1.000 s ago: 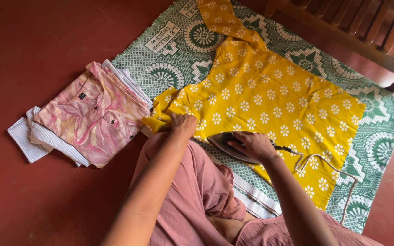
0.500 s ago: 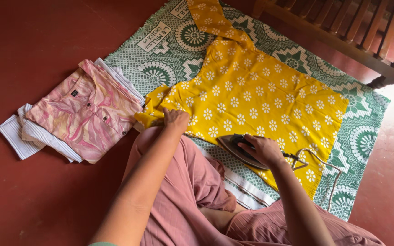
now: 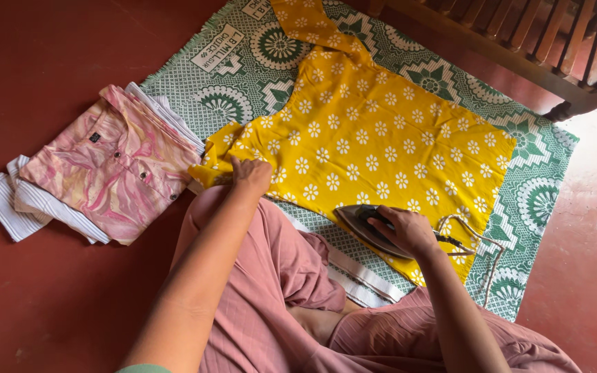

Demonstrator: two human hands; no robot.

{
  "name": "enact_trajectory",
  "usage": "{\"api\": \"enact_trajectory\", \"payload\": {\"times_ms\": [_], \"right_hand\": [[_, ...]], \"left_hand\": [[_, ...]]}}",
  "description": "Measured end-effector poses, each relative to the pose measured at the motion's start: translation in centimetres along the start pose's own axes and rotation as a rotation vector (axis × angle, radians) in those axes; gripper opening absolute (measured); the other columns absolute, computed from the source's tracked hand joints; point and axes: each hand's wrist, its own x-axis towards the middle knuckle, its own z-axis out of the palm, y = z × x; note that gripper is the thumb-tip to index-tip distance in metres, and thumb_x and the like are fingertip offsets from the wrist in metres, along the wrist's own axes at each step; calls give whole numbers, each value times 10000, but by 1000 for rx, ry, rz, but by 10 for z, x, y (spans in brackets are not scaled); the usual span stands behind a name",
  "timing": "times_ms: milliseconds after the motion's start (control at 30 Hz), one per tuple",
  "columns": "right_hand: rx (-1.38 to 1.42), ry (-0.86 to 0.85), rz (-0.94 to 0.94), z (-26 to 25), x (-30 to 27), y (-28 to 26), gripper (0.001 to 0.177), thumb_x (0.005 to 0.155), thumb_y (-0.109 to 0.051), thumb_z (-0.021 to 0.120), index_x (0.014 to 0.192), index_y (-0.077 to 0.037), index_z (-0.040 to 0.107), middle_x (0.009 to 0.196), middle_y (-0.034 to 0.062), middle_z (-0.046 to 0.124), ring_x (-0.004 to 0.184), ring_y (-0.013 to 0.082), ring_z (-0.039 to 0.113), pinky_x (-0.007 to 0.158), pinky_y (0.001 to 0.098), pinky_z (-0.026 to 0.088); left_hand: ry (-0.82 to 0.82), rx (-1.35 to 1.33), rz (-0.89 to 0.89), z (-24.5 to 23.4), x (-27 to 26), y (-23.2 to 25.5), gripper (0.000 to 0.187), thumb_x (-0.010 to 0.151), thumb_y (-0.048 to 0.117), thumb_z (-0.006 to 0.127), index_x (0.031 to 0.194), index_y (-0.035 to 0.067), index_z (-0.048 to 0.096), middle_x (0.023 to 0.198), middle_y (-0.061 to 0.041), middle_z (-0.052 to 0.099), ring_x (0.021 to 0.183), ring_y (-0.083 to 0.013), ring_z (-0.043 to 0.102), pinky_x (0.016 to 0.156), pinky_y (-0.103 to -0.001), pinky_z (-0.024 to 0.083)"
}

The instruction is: The person irons a yellow floral-patterned cloth laid on a green patterned mat on the floor. They use a handheld iron, moving it back and forth while smoothing the fabric with their left hand. A stack of folded clothes is visible to the left.

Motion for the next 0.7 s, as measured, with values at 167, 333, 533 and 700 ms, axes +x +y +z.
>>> {"api": "enact_trajectory", "payload": {"times_ms": [167, 333, 533, 700], "right_hand": [[-18, -33, -2, 3, 6, -1, 409, 952, -551, 543, 1064, -185, 688, 910, 130, 749, 789, 394, 704, 667, 506, 566], [-21, -40, -97, 5, 29, -12, 415, 957, -541, 537, 1058, -165, 682, 974, 98, 759, 795, 381, 707, 641, 498, 565], [-32, -57, -193, 12, 65, -39, 425, 958, -543, 533, 1079, -165, 682, 986, 102, 749, 794, 373, 709, 628, 492, 568], [-50, -90, -197, 18, 86, -58, 434, 964, -553, 514, 1118, -185, 684, 983, 92, 753, 797, 364, 712, 624, 491, 567]], "left_hand": [[-48, -25, -55, -5, 2, 1, 256, 937, 106, 562, 1094, 130, 763, 1222, -114, 719, 1212, -328, 640, 1146, -714, 193], [-36, -52, -82, -4, 5, 0, 259, 933, 97, 567, 1106, 127, 758, 1226, -113, 721, 1210, -331, 644, 1128, -725, 196], [-57, -93, -102, -3, 8, -3, 265, 928, 100, 578, 1125, 128, 753, 1242, -116, 715, 1230, -330, 629, 1112, -708, 210], [-126, -101, -133, -8, 11, -1, 279, 933, 104, 581, 1157, 140, 745, 1279, -104, 702, 1251, -319, 622, 1122, -697, 208]]}}
